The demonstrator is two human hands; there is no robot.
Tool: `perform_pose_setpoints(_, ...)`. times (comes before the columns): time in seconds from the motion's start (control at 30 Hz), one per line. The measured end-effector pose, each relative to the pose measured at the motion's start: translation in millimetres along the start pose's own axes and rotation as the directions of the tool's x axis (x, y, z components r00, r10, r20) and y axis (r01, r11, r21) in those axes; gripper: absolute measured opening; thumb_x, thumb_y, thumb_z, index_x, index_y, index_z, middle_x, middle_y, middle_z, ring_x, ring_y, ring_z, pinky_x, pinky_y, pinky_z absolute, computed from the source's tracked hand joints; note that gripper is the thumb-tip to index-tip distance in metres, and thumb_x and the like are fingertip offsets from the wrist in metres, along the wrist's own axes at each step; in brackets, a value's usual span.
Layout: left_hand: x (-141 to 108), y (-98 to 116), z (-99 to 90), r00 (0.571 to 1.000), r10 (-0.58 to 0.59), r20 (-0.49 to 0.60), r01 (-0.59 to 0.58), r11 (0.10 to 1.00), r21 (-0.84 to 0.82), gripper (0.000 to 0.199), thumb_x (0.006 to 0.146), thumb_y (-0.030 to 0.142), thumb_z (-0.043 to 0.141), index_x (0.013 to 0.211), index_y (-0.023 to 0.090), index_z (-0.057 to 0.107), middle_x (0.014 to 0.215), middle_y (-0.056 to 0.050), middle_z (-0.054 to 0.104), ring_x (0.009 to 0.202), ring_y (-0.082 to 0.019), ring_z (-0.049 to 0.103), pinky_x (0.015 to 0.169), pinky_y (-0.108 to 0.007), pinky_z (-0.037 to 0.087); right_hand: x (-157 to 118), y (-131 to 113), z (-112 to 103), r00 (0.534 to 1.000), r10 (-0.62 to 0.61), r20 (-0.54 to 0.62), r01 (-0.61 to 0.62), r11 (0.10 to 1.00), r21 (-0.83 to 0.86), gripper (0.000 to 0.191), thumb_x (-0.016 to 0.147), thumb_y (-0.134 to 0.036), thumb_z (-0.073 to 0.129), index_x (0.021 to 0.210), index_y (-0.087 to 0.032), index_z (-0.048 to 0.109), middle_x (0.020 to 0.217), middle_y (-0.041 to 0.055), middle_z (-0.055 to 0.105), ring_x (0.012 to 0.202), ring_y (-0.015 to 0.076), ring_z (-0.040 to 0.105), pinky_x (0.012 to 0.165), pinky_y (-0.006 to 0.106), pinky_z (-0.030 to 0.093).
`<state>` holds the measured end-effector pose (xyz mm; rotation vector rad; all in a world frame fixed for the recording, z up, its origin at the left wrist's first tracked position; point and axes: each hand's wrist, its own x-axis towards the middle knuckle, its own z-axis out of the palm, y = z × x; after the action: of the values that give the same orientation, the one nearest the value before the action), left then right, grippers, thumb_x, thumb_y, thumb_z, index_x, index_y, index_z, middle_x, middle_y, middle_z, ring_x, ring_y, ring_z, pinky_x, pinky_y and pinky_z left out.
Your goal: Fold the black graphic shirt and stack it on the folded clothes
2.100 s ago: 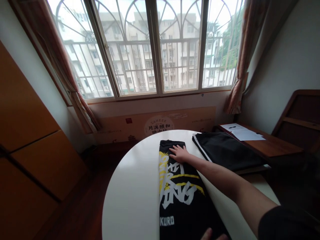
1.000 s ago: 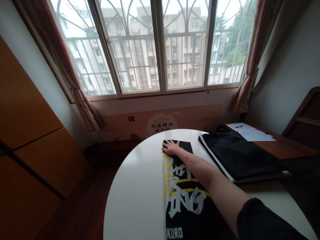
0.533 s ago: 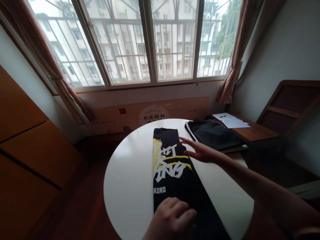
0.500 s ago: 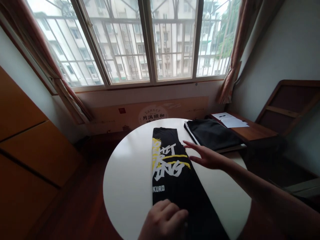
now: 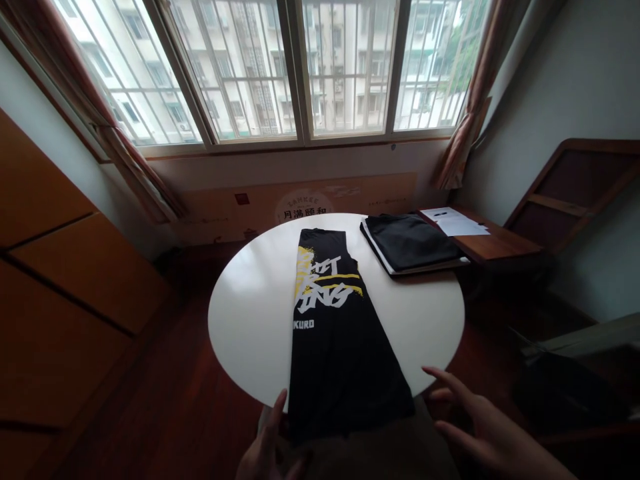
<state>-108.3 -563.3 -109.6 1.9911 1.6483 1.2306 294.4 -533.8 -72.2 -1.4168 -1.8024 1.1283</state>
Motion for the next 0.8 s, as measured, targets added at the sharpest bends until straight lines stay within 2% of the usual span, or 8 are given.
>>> perform_pose_setpoints(0.1, 10.6, 8.1, 3.5, 0.987, -0.042, 0.153, 0.066, 0.985, -0.156, 0.057, 0.09, 0.03, 0.063, 0.147, 0.024, 0.054, 0.099, -0.005, 0.08, 0.076, -0.019, 0.077, 0.068, -0.023, 0.063, 8.2, -11.6, 25.8, 0.996, -0.028, 0.082, 0.023, 0.998, 0.058, 0.079, 0.089, -0.032, 0.061, 0.161, -0.029, 0.028, 0.112, 0.0057, 0.075, 0.074, 0.0186, 0.072, 0.067, 0.028, 0.057)
perform_pose_setpoints(0.2, 16.3, 14.0, 0.2, 0.976, -0.065, 0.209, 0.114, 0.966, -0.231, 0.042, 0.086, 0.018, 0.058, 0.125, 0.022, 0.072, 0.102, -0.005, 0.081, 0.081, -0.019, 0.078, 0.071, -0.022, 0.062, 15.5, -21.1, 44.8, 0.999, -0.049, 0.023, 0.047, 0.995, 0.088, 0.06, 0.091, -0.032, 0.057, 0.15, -0.026, 0.05, 0.096, 0.0038, 0.077, 0.073, 0.0192, 0.071, 0.07, 0.029, 0.055)
perform_pose_setpoints(0.3, 13.7, 17.7, -3.4, 0.98, -0.081, 0.181, 0.128, 0.955, -0.266, 0.037, 0.088, 0.019, 0.055, 0.118, 0.021, 0.075, 0.084, -0.002, 0.08, 0.063, -0.016, 0.074, 0.06, -0.02, 0.06, 17.6, -29.4, 51.3, 0.997, -0.038, -0.072, 0.043, 0.997, 0.072, 0.04, 0.092, -0.041, 0.056, 0.123, -0.022, 0.072, 0.091, 0.0063, 0.077, 0.076, 0.022, 0.071, 0.073, 0.031, 0.055)
perform_pose_setpoints(0.43, 7.2, 19.0, -4.8, 0.989, -0.083, 0.123, 0.11, 0.966, -0.234, 0.036, 0.094, 0.024, 0.052, 0.122, 0.02, 0.074, 0.063, 0.002, 0.073, 0.05, -0.013, 0.067, 0.051, -0.018, 0.055, 15.3, -39.6, 49.8, 0.989, -0.03, -0.148, 0.028, 1.0, -0.014, 0.033, 0.093, -0.044, 0.052, 0.101, -0.021, 0.075, 0.086, 0.0057, 0.076, 0.073, 0.0218, 0.069, 0.066, 0.03, 0.051)
perform_pose_setpoints(0.5, 6.3, 19.5, -5.3, 0.994, -0.056, 0.091, 0.072, 0.98, -0.188, 0.037, 0.093, 0.024, 0.053, 0.124, 0.021, 0.074, 0.073, 0.0, 0.078, 0.054, -0.013, 0.07, 0.054, -0.018, 0.058, 13.5, -43.4, 49.4, 0.985, -0.06, -0.162, 0.044, 0.994, -0.098, 0.026, 0.092, -0.039, 0.051, 0.093, -0.022, 0.071, 0.082, 0.0037, 0.073, 0.072, 0.0208, 0.067, 0.065, 0.029, 0.049)
perform_pose_setpoints(0.63, 9.1, 21.5, -7.0, 0.999, 0.036, 0.005, -0.036, 0.996, -0.082, 0.038, 0.091, 0.019, 0.054, 0.123, 0.023, 0.074, 0.112, -0.004, 0.08, 0.093, -0.02, 0.078, 0.081, -0.022, 0.063, 12.3, -46.2, 54.1, 0.96, -0.166, -0.224, 0.096, 0.951, -0.293, 0.017, 0.084, -0.022, 0.052, 0.095, -0.023, 0.065, 0.092, 0.0037, 0.068, 0.082, 0.021, 0.066, 0.071, 0.03, 0.05)
perform_pose_setpoints(0.73, 11.7, 22.2, -7.6, 0.992, 0.124, -0.001, -0.124, 0.991, -0.045, 0.04, 0.091, 0.016, 0.053, 0.125, 0.022, 0.073, 0.115, -0.004, 0.079, 0.099, -0.021, 0.077, 0.083, -0.023, 0.063, 15.9, -46.1, 60.0, 0.937, -0.238, -0.256, 0.13, 0.917, -0.378, 0.033, 0.077, -0.015, 0.053, 0.107, -0.025, 0.063, 0.102, 0.0048, 0.066, 0.09, 0.0227, 0.065, 0.075, 0.032, 0.051)
perform_pose_setpoints(0.8, 11.8, 21.6, -6.8, 0.986, 0.169, -0.009, -0.169, 0.985, -0.035, 0.04, 0.092, 0.015, 0.054, 0.126, 0.023, 0.072, 0.116, -0.004, 0.079, 0.098, -0.02, 0.078, 0.083, -0.022, 0.063, 19.3, -46.5, 62.2, 0.936, -0.264, -0.233, 0.153, 0.9, -0.408, 0.029, 0.077, -0.013, 0.053, 0.102, -0.025, 0.062, 0.099, 0.0046, 0.066, 0.087, 0.0224, 0.065, 0.073, 0.031, 0.051)
